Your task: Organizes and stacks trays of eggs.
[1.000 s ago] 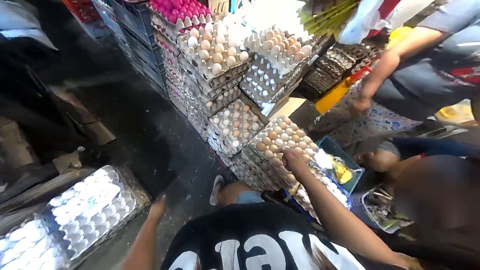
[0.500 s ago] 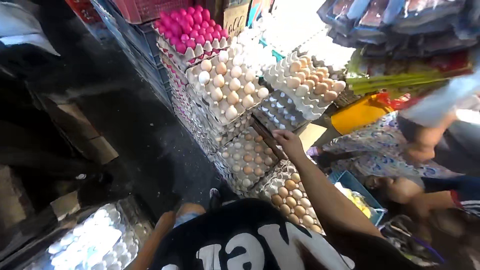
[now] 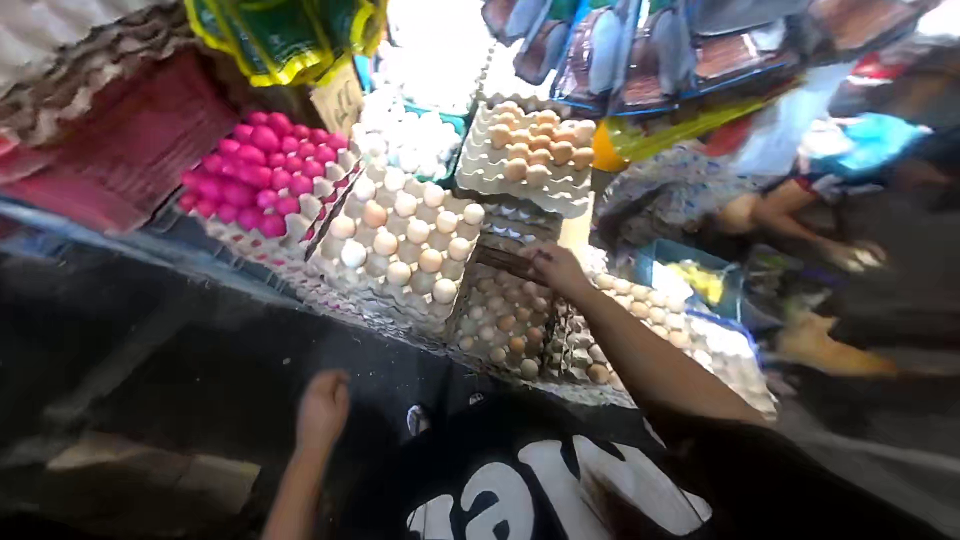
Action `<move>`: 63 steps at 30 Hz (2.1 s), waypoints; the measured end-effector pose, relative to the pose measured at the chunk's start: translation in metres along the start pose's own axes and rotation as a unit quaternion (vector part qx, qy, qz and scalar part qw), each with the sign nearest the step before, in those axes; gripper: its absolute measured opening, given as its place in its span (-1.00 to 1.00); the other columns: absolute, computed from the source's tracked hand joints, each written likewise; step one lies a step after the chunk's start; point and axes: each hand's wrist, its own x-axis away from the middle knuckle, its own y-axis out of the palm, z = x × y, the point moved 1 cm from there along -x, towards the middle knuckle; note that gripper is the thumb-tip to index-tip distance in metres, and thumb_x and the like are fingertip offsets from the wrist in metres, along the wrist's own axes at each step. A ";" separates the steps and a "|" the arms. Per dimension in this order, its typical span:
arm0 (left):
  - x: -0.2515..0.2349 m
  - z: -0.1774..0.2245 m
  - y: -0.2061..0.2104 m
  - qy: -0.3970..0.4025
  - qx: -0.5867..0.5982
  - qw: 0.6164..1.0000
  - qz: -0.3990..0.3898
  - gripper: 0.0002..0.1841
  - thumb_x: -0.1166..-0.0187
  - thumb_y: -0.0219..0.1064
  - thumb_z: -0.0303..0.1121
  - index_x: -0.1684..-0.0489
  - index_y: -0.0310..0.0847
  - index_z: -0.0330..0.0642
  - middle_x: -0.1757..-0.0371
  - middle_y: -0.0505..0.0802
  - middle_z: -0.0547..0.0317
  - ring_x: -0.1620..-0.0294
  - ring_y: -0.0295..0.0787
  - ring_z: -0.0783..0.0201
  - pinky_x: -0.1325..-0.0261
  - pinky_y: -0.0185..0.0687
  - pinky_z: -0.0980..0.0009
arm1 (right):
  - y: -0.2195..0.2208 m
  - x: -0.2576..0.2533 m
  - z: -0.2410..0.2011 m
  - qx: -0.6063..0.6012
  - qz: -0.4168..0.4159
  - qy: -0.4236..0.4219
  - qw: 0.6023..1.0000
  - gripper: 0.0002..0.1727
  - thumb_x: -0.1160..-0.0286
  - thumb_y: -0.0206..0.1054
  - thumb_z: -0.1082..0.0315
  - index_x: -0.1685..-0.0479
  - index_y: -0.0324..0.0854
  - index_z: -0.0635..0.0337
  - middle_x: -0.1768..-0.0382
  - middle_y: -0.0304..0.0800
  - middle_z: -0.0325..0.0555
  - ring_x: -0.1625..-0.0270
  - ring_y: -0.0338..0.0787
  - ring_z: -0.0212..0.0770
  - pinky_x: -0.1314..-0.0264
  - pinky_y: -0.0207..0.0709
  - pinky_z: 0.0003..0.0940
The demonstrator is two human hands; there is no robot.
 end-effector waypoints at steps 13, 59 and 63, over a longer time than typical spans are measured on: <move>-0.309 0.337 -0.014 0.209 -0.030 0.977 -0.025 -0.60 -0.77 0.12 -0.20 -0.22 0.72 -0.33 -0.30 0.77 -0.32 -0.42 0.66 -0.26 -0.48 0.47 -0.29 | -0.136 -0.136 0.056 -0.027 0.222 0.147 0.964 -0.47 -0.79 0.17 0.15 -0.59 0.46 0.30 -0.47 0.59 0.36 -0.50 0.61 0.25 -0.54 0.44 0.23; -0.070 0.380 0.311 0.319 -0.065 0.919 -0.223 -0.56 -0.85 -0.03 -0.38 -0.60 0.45 -0.38 -0.49 0.68 -0.32 -0.59 0.57 -0.15 -0.71 0.33 -0.02 | -0.034 0.245 0.282 -0.078 0.397 0.390 0.827 -0.56 -0.85 -0.08 0.39 -0.43 0.53 0.51 -0.50 0.53 0.39 -0.62 0.51 0.20 -0.71 0.30 -0.01; -0.070 0.371 0.328 0.303 -0.095 0.921 -0.223 -0.56 -0.84 -0.02 -0.40 -0.62 0.43 -0.36 -0.49 0.68 -0.32 -0.58 0.57 -0.16 -0.68 0.36 -0.05 | -0.034 0.244 0.305 -0.088 0.299 0.416 0.854 -0.52 -0.88 -0.14 0.33 -0.52 0.47 0.45 -0.58 0.46 0.34 -0.66 0.47 0.17 -0.73 0.29 0.01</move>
